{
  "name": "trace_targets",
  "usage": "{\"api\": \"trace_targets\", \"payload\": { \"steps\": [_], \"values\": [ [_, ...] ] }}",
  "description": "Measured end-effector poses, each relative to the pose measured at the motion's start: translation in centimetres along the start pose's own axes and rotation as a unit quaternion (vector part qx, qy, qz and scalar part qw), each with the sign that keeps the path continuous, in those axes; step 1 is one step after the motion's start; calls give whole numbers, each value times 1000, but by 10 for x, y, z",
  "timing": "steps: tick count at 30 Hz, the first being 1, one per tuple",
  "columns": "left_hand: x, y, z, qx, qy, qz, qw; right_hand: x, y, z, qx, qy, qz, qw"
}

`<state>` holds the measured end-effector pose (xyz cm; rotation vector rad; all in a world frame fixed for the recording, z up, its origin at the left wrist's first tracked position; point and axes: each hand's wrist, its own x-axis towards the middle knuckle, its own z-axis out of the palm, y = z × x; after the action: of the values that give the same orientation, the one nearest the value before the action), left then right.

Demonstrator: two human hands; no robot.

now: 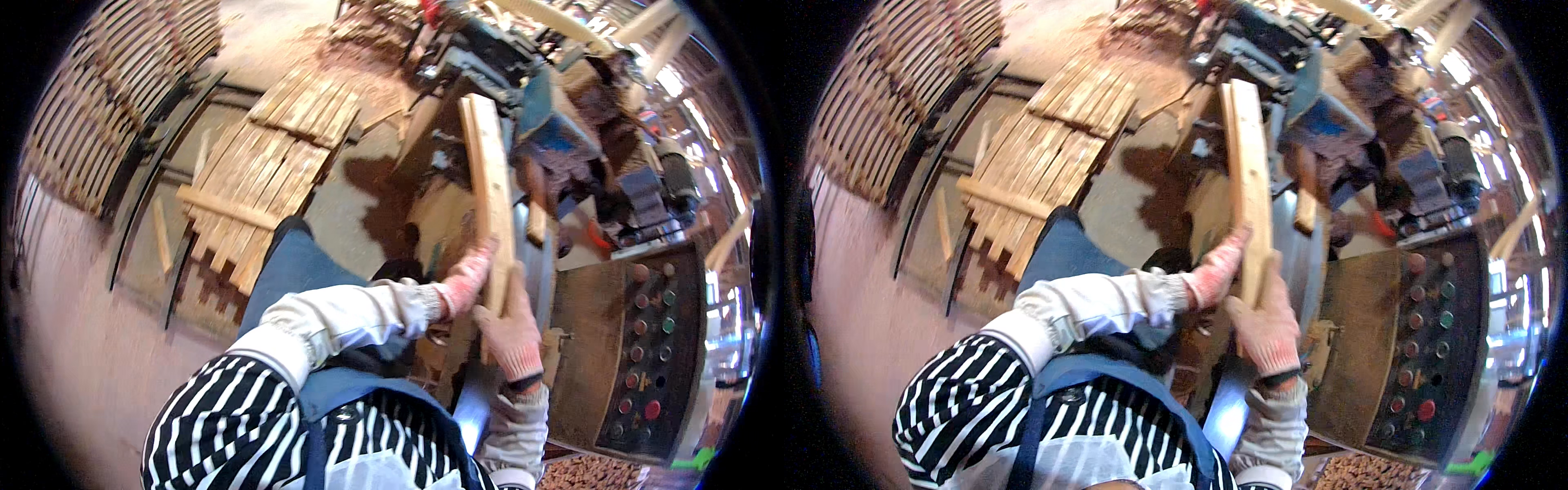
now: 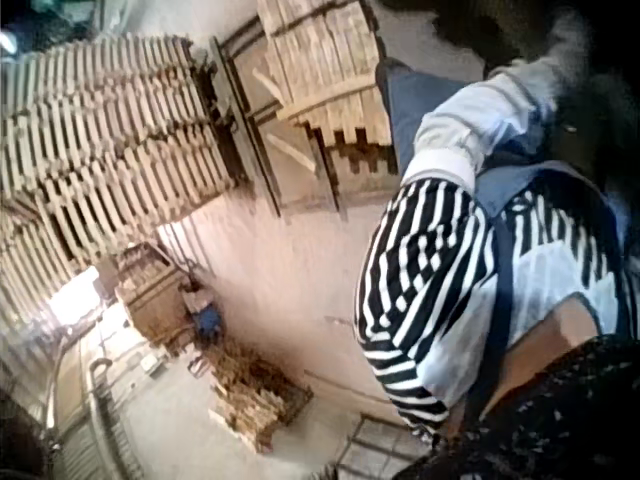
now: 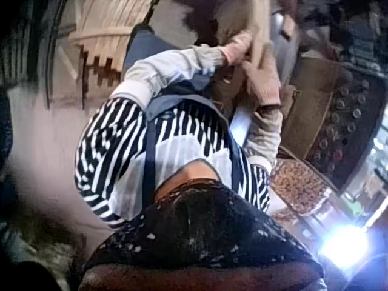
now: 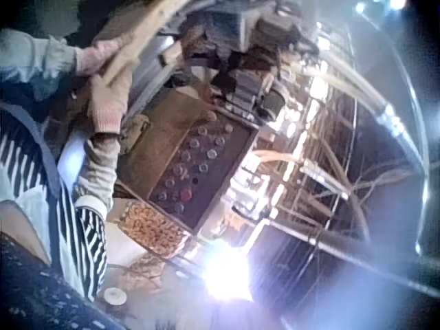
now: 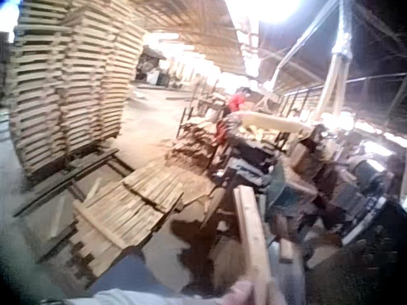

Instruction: The person repeatedly picks up wooden planks from a pile, feeds them into a woodworking machine, and stacks the processed pieces onto a growing pile. The worker maintains a continuous cycle of handling and processing lumber throughout the clip.

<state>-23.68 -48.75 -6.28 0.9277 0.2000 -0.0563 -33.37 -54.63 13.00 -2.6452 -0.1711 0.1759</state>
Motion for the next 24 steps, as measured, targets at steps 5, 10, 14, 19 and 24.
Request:
{"api": "trace_targets", "payload": {
  "steps": [5, 10, 14, 19, 24],
  "values": [
    [-13, 10, 13, -47, 133, -57, 988, -100, 47, 37, -42, 104, 29, 993],
    [-18, 52, -4, -167, -8, -113, 979, -172, 48, 29, -117, 51, 291, 948],
    [-23, 50, -9, -197, -21, -119, 973, -148, 76, 51, -87, 196, 320, 923],
    [-36, 42, -35, -208, -60, -111, 970, -34, 124, 47, -136, 374, 89, 913],
    [-32, 52, -52, -149, -80, -88, 982, 101, 99, 37, -53, 317, 266, 909]
  ]
}}
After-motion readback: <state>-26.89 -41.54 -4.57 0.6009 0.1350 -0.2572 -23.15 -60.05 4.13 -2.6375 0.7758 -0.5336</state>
